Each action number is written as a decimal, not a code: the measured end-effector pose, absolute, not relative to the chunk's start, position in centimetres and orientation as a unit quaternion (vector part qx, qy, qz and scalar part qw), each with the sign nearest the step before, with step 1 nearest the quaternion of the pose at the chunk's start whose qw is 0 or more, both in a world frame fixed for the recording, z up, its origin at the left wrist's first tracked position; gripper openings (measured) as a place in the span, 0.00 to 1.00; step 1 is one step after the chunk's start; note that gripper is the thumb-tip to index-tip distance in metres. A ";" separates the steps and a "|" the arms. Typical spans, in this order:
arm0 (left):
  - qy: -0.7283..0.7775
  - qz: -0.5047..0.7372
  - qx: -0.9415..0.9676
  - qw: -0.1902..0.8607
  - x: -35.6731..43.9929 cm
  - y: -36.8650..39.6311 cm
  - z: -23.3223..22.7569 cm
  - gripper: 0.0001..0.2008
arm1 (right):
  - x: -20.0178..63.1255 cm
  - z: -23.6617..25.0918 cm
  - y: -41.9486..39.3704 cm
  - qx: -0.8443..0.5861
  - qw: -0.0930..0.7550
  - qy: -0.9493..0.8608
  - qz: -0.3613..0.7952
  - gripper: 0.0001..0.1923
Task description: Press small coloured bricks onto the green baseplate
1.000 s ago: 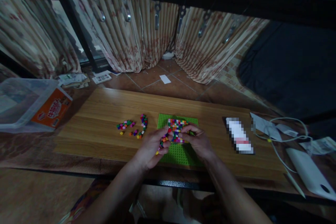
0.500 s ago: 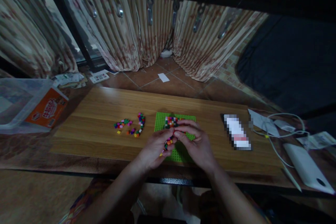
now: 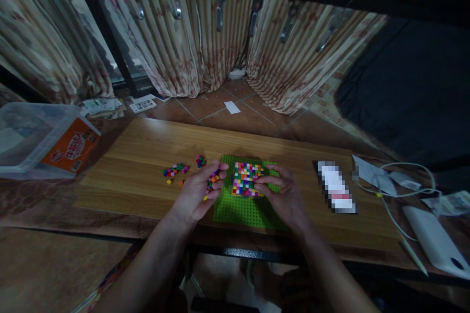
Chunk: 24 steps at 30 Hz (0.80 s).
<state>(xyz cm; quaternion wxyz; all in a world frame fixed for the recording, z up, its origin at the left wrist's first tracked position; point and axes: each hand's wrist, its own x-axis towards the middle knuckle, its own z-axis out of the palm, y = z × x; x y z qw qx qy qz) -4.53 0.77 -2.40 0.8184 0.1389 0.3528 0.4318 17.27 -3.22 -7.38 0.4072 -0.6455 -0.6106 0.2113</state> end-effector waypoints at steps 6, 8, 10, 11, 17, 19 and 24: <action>0.366 0.412 0.142 0.822 -4.0 0.4 -2.3 0.10 | 16.6 -7.2 -2.6 -0.646 0.419 -0.595 0.231 0.04; 0.367 0.409 0.144 0.823 -3.9 0.3 -2.4 0.10 | 16.6 -7.3 -2.3 -0.644 0.428 -0.582 0.250 0.06; 0.365 0.406 0.145 0.825 -3.9 0.3 -2.5 0.10 | 16.7 -7.5 -2.0 -0.643 0.437 -0.562 0.281 0.09; 0.364 0.404 0.146 0.826 -3.9 0.3 -2.5 0.10 | 16.7 -7.6 -1.9 -0.642 0.441 -0.550 0.301 0.10; 0.365 0.397 0.138 0.831 -3.5 0.2 -2.7 0.10 | 16.8 -8.6 -1.7 -0.618 0.450 -0.522 0.377 0.13; 0.358 0.388 0.115 0.841 -3.2 0.1 -2.6 0.11 | 16.8 -8.7 -1.7 -0.614 0.453 -0.529 0.372 0.13; 0.308 0.367 0.013 0.878 -2.5 -0.2 -2.3 0.14 | 16.1 -7.4 -2.5 -0.632 0.472 -0.558 0.259 0.10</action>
